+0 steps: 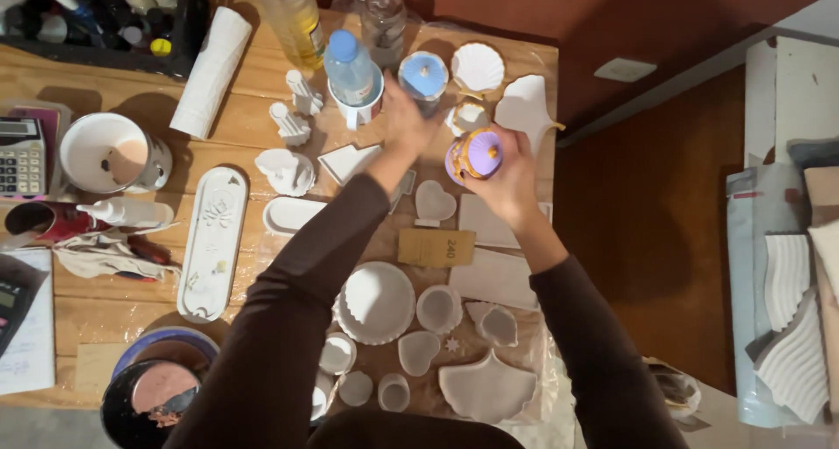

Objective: Preparing wicks and fragrance oils for candle making by measuring materials and organizing the workspace.

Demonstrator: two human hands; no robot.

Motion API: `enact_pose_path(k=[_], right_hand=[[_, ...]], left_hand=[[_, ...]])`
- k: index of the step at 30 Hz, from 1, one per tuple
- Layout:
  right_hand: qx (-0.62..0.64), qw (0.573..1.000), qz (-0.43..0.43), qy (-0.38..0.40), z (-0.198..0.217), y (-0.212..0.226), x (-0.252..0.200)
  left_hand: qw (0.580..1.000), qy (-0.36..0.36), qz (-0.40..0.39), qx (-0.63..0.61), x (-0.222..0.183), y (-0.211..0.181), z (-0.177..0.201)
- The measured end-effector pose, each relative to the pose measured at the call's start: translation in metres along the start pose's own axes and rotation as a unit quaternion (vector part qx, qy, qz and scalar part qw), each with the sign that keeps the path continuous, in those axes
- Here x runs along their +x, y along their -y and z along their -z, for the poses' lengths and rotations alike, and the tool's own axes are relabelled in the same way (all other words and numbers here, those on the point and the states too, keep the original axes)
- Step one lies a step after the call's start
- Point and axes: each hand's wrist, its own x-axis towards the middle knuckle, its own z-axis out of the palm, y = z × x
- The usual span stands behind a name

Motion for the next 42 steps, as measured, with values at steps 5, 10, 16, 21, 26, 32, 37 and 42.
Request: enact_pose_path(k=[5, 10, 16, 21, 26, 32, 37, 42], right_hand=[[-0.002, 1.0, 0.021, -0.007, -0.019, 0.005, 0.005], [-0.024, 1.0, 0.003, 0.01, -0.031, 0.004, 0.004], [-0.012, 1.0, -0.003, 0.018, -0.047, 0.009, 0.01], [-0.004, 1.0, 0.003, 0.026, -0.064, 0.015, 0.021], [-0.019, 0.999, 0.008, 0.025, -0.085, 0.014, 0.029], [-0.005, 1.0, -0.025, 0.012, -0.089, 0.019, 0.031], [0.008, 0.997, 0.071, -0.013, -0.043, 0.026, 0.005], [0.24, 0.966, -0.092, 0.025, 0.034, 0.052, -0.043]], left_hand=[[0.976, 0.116, -0.017, 0.185, -0.036, -0.022, 0.046], [0.829, 0.341, -0.007, 0.442, -0.041, -0.029, 0.042], [0.821, 0.332, -0.052, 0.462, -0.054, -0.002, 0.041], [0.839, 0.31, -0.08, 0.44, -0.055, -0.006, 0.055], [0.85, 0.288, -0.092, 0.431, -0.062, -0.011, 0.071], [0.905, 0.167, -0.167, 0.353, -0.089, -0.016, 0.105], [0.955, 0.13, -0.207, 0.17, -0.137, -0.049, 0.189], [0.979, 0.095, -0.136, 0.121, -0.224, -0.094, 0.309]])
